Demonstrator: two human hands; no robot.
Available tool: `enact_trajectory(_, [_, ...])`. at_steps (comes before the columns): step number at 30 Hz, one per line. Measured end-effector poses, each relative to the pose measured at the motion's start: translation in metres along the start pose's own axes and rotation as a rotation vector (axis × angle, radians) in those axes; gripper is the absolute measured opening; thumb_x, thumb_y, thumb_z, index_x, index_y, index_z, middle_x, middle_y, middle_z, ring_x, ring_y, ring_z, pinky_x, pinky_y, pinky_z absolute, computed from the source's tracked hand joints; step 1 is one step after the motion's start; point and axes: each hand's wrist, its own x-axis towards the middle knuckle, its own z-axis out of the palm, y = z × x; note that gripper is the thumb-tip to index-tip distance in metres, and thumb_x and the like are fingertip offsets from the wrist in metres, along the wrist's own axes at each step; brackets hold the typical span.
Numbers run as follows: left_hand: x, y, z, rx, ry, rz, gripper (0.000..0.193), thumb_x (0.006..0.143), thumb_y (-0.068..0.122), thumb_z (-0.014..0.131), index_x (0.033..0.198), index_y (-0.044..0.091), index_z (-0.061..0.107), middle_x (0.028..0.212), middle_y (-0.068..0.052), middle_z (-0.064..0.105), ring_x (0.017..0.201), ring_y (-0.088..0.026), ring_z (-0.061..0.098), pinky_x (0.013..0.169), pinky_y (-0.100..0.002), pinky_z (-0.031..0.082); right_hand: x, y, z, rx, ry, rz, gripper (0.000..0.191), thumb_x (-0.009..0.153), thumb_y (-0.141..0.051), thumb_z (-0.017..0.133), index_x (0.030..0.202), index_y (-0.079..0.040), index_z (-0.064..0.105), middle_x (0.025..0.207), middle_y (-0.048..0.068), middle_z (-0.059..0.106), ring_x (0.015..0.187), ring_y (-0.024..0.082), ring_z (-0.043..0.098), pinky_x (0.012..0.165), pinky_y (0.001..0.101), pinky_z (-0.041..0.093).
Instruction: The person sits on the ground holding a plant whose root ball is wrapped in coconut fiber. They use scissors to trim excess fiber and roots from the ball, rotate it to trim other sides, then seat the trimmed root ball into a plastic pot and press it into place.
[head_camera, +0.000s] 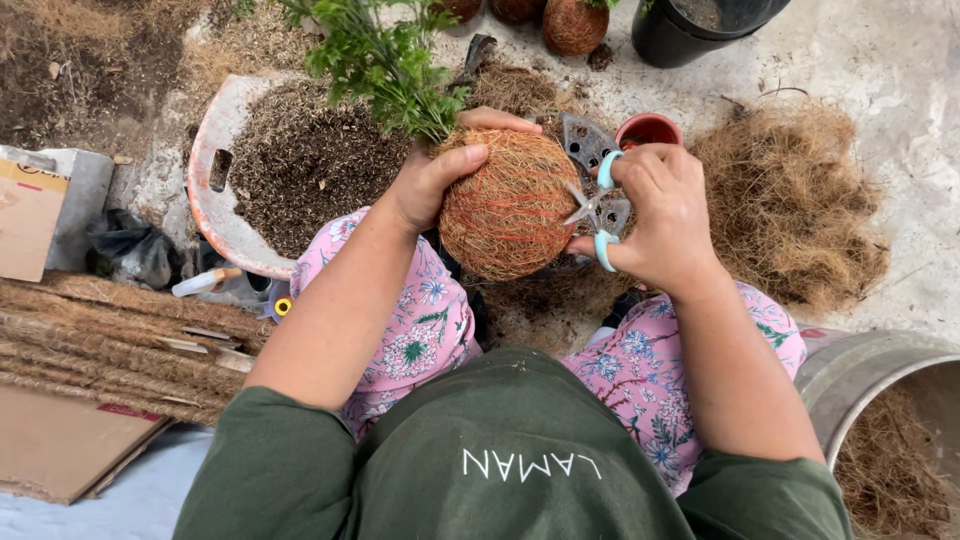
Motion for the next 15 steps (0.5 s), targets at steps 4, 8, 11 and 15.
enact_trajectory(4, [0.0,0.001,0.002,-0.001,0.017,-0.04,0.057,0.091,0.04,0.068,0.133,0.0,0.067,0.13,-0.017,0.07,0.123,-0.027,0.068,0.113,-0.044,0.054,-0.002,0.004,0.002,-0.104,0.03,-0.026,0.061,0.067,-0.055,0.092,0.092,-0.006,0.066,0.102,0.01,0.067,0.114,0.033,0.061,0.1,0.05,0.043])
enact_trajectory(8, [0.0,0.004,0.001,-0.013,0.029,-0.054,0.059,0.09,0.041,0.068,0.133,0.0,0.067,0.128,-0.016,0.071,0.121,-0.028,0.068,0.112,-0.044,0.054,-0.007,0.015,0.008,-0.127,0.089,-0.058,0.049,0.07,-0.049,0.094,0.081,-0.009,0.068,0.092,0.006,0.067,0.108,0.029,0.064,0.103,0.0499,0.048])
enact_trajectory(11, [0.001,0.005,-0.001,0.033,0.031,-0.034,0.06,0.088,0.043,0.068,0.132,0.002,0.068,0.128,-0.016,0.071,0.121,-0.028,0.068,0.111,-0.044,0.055,-0.009,0.021,0.01,-0.098,0.126,-0.038,0.048,0.075,-0.048,0.097,0.079,-0.009,0.069,0.09,0.003,0.067,0.1,0.025,0.065,0.105,0.0505,0.051])
enact_trajectory(15, [0.001,0.006,-0.003,0.09,0.009,0.032,0.058,0.09,0.044,0.067,0.131,0.003,0.069,0.132,-0.016,0.068,0.126,-0.029,0.066,0.115,-0.045,0.053,-0.008,0.022,0.002,-0.061,0.113,0.026,0.056,0.069,-0.055,0.094,0.078,-0.008,0.067,0.086,0.007,0.062,0.101,0.03,0.063,0.097,0.0493,0.046])
